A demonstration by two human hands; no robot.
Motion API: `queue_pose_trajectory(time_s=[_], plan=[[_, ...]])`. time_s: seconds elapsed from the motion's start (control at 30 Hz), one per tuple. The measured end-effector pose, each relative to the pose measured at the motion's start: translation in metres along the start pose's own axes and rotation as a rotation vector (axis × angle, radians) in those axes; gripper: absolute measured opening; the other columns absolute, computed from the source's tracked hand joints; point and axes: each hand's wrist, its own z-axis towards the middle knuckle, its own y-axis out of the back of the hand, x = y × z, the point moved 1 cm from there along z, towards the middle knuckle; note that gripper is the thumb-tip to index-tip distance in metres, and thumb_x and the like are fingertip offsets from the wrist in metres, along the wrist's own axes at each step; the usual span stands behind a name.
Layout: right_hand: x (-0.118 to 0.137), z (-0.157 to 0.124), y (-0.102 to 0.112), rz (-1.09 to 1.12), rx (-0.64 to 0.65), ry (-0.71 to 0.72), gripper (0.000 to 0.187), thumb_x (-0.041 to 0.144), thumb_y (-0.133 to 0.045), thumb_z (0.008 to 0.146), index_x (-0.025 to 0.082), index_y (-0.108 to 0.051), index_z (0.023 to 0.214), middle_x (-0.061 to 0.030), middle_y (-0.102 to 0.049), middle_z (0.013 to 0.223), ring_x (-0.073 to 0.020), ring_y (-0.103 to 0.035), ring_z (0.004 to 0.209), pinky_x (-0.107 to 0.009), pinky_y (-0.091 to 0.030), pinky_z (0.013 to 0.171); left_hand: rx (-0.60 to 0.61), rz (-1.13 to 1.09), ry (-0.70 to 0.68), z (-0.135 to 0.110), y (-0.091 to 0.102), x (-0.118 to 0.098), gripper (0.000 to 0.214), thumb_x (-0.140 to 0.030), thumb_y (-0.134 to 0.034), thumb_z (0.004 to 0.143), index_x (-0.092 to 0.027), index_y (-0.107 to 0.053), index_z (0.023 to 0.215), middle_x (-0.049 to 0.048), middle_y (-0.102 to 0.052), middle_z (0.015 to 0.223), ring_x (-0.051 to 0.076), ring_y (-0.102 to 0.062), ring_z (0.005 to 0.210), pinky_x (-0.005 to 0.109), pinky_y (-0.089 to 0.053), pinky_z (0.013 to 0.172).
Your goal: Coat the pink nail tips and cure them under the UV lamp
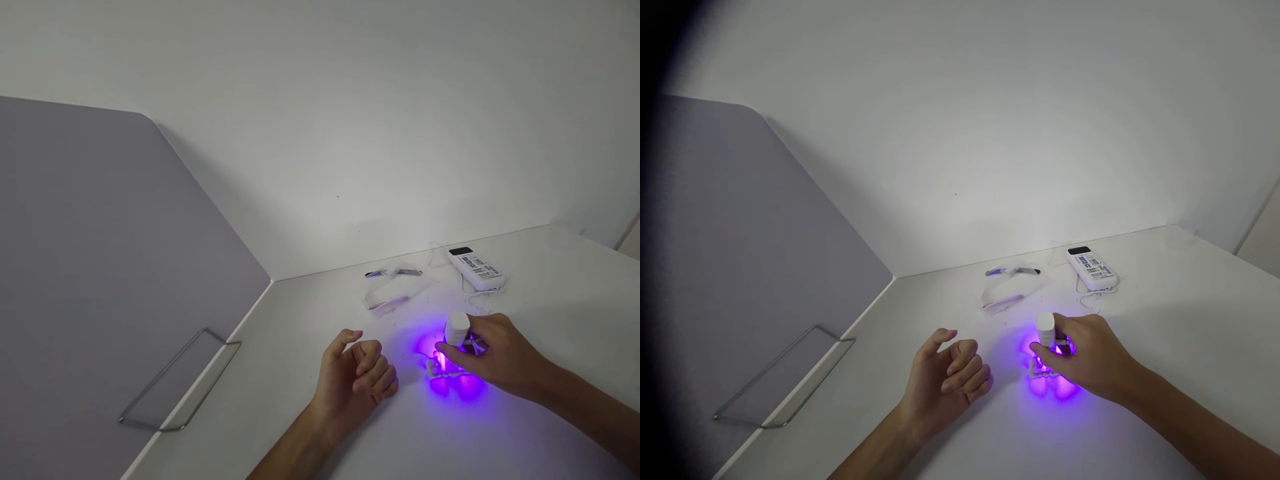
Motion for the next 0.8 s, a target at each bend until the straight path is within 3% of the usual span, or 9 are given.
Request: queue_pose_trajectory(time_s=[0.27, 0.6, 0.8], plan=[[-0.0029, -0.0002, -0.0006, -0.019, -0.012, 0.022, 0.042, 0.045, -0.061, 0.089, 0.021, -0.043, 0.059, 0.0060, -0.045, 0.047, -0.0089, -0.042, 0.041, -0.021, -0.033, 0.043, 0.023, 0.017, -0.053, 0.0014, -0.0015, 0.0005, 0.042, -0.044, -0.059, 0.079, -0.016, -0.053, 0.048, -0.0019, -0.033, 0.040, 0.014, -0.032, 0.049, 0.027, -0.040, 0.062], [-0.0026, 0.0001, -0.0010, -0.011, -0.023, 0.053, 0.039, 0.043, -0.060, 0.090, 0.021, -0.047, 0.061, 0.0061, -0.047, 0.047, -0.0088, -0.043, 0.041, -0.021, -0.034, 0.043, -0.001, 0.002, -0.070, 0.0039, 0.0029, 0.0010, 0.034, -0.043, -0.058, 0.080, -0.013, -0.066, 0.065, -0.0028, -0.031, 0.035, 0.016, -0.035, 0.052, 0.029, -0.043, 0.068], [-0.0020, 0.0000, -0.0008, -0.020, -0.020, 0.035, 0.042, 0.046, -0.060, 0.090, 0.021, -0.045, 0.059, 0.0057, -0.047, 0.046, -0.0087, -0.043, 0.040, -0.021, -0.033, 0.043, -0.027, 0.010, -0.088, 0.0033, 0.0032, 0.0017, 0.037, -0.043, -0.057, 0.080, -0.014, -0.061, 0.057, -0.0034, -0.025, 0.033, 0.017, -0.039, 0.055, 0.029, -0.042, 0.071]])
